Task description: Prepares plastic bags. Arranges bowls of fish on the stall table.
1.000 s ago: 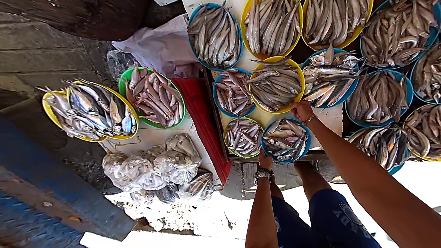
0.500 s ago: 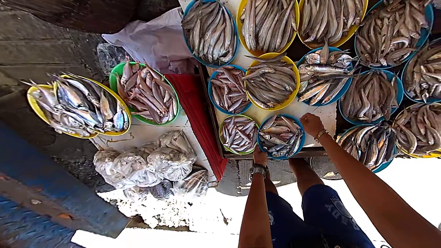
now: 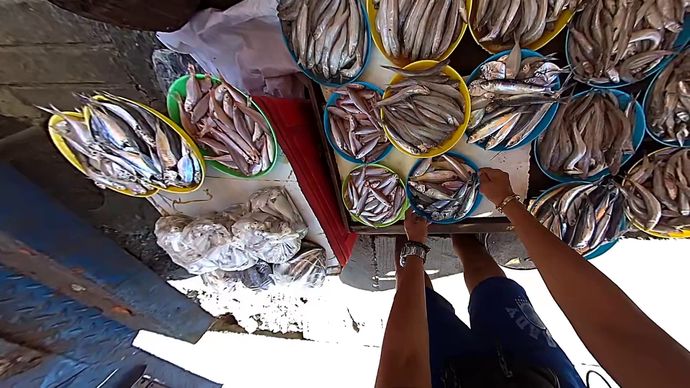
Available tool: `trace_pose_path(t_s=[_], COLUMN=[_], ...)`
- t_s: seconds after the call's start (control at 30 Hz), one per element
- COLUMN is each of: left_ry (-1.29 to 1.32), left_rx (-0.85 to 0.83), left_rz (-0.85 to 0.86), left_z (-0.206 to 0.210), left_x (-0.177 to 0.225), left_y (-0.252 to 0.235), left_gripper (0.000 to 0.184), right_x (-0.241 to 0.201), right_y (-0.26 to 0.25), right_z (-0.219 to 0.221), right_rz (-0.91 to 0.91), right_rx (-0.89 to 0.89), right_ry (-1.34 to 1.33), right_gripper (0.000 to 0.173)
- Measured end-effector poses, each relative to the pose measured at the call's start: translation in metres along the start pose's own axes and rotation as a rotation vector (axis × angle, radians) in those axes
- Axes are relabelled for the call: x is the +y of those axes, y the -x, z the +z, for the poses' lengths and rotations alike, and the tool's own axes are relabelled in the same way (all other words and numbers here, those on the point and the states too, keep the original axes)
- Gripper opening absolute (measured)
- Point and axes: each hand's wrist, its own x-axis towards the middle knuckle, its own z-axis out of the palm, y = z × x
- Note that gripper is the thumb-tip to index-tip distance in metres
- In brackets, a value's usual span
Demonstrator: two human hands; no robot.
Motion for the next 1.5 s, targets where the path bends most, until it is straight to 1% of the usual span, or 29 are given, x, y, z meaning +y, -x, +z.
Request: trace_pose_path(t_s=[0.1, 0.2, 0.33, 0.43, 0.5, 0.57, 0.63, 0.7, 0.77, 0.8, 0.87, 0.93, 1.0, 1.03, 1.07, 1.1, 1.17, 1.2, 1.27, 1.4, 1.5], left_ry=[0.097, 0.061, -0.018, -0.096, -0.161, -0.230, -0.310, -0.396, -0.483, -0.522, -0.600, -0.691, -0.774, -0.806, -0.825, -0.828, -0.793, -0.765, -0.741, -0.787, -0.816], left_rx=[0.100, 0.165, 0.133, 0.120, 0.093, 0.085, 0.070, 0.034, -0.034, -0.084, -0.231, -0.423, -0.614, -0.692, -0.743, -0.769, -0.773, -0.762, -0.722, -0.649, -0.637], left_rz=[-0.005, -0.046, -0.019, 0.024, 0.060, 0.112, 0.194, 0.290, 0.398, 0.435, 0.471, 0.461, 0.390, 0.349, 0.318, 0.285, 0.238, 0.228, 0.225, 0.258, 0.274], left_z=[0.013, 0.013, 0.000, -0.004, -0.006, -0.011, -0.017, -0.019, -0.013, -0.005, 0.019, 0.052, 0.093, 0.114, 0.134, 0.152, 0.182, 0.193, 0.208, 0.212, 0.201], left_x=[-0.002, -0.003, -0.004, -0.008, -0.008, -0.007, -0.005, 0.002, 0.007, 0.009, 0.008, -0.002, -0.012, -0.018, -0.025, -0.031, -0.038, -0.039, -0.039, -0.031, -0.025], left_y=[0.006, 0.008, 0.009, 0.012, 0.018, 0.025, 0.031, 0.042, 0.054, 0.061, 0.077, 0.082, 0.084, 0.084, 0.083, 0.083, 0.082, 0.083, 0.087, 0.099, 0.100], left_gripper=[0.063, 0.054, 0.052, 0.060, 0.067, 0.069, 0.067, 0.063, 0.052, 0.046, 0.036, 0.033, 0.036, 0.039, 0.042, 0.045, 0.050, 0.050, 0.050, 0.044, 0.044], right_x=[0.004, 0.008, 0.007, 0.009, 0.008, 0.015, 0.038, 0.073, 0.106, 0.120, 0.140, 0.154, 0.165, 0.171, 0.179, 0.187, 0.200, 0.203, 0.207, 0.189, 0.174], right_y=[-0.001, -0.002, -0.001, 0.008, 0.028, 0.063, 0.102, 0.134, 0.154, 0.159, 0.162, 0.158, 0.153, 0.152, 0.150, 0.148, 0.145, 0.144, 0.142, 0.145, 0.156], right_z=[-0.001, -0.001, 0.001, 0.002, -0.003, -0.008, -0.013, -0.020, -0.043, -0.058, -0.090, -0.117, -0.128, -0.129, -0.127, -0.125, -0.125, -0.126, -0.127, -0.129, -0.123], right_rz=[-0.008, 0.009, -0.008, 0.017, 0.082, 0.113, 0.108, 0.141, 0.267, 0.356, 0.603, 0.839, 0.969, 1.000, 1.014, 1.015, 0.983, 0.962, 0.953, 0.977, 0.967], right_rx=[-0.008, -0.023, -0.105, -0.154, -0.133, -0.032, 0.148, 0.377, 0.537, 0.589, 0.624, 0.609, 0.557, 0.514, 0.463, 0.410, 0.329, 0.318, 0.306, 0.298, 0.270], right_ry=[-0.007, 0.036, 0.116, 0.120, 0.070, -0.102, -0.261, -0.321, -0.307, -0.300, -0.308, -0.322, -0.332, -0.337, -0.338, -0.335, -0.383, -0.423, -0.421, -0.267, -0.212], right_gripper=[0.038, 0.038, 0.037, 0.036, 0.044, 0.047, 0.042, 0.037, 0.035, 0.036, 0.041, 0.047, 0.051, 0.052, 0.049, 0.045, 0.043, 0.041, 0.040, 0.040, 0.042])
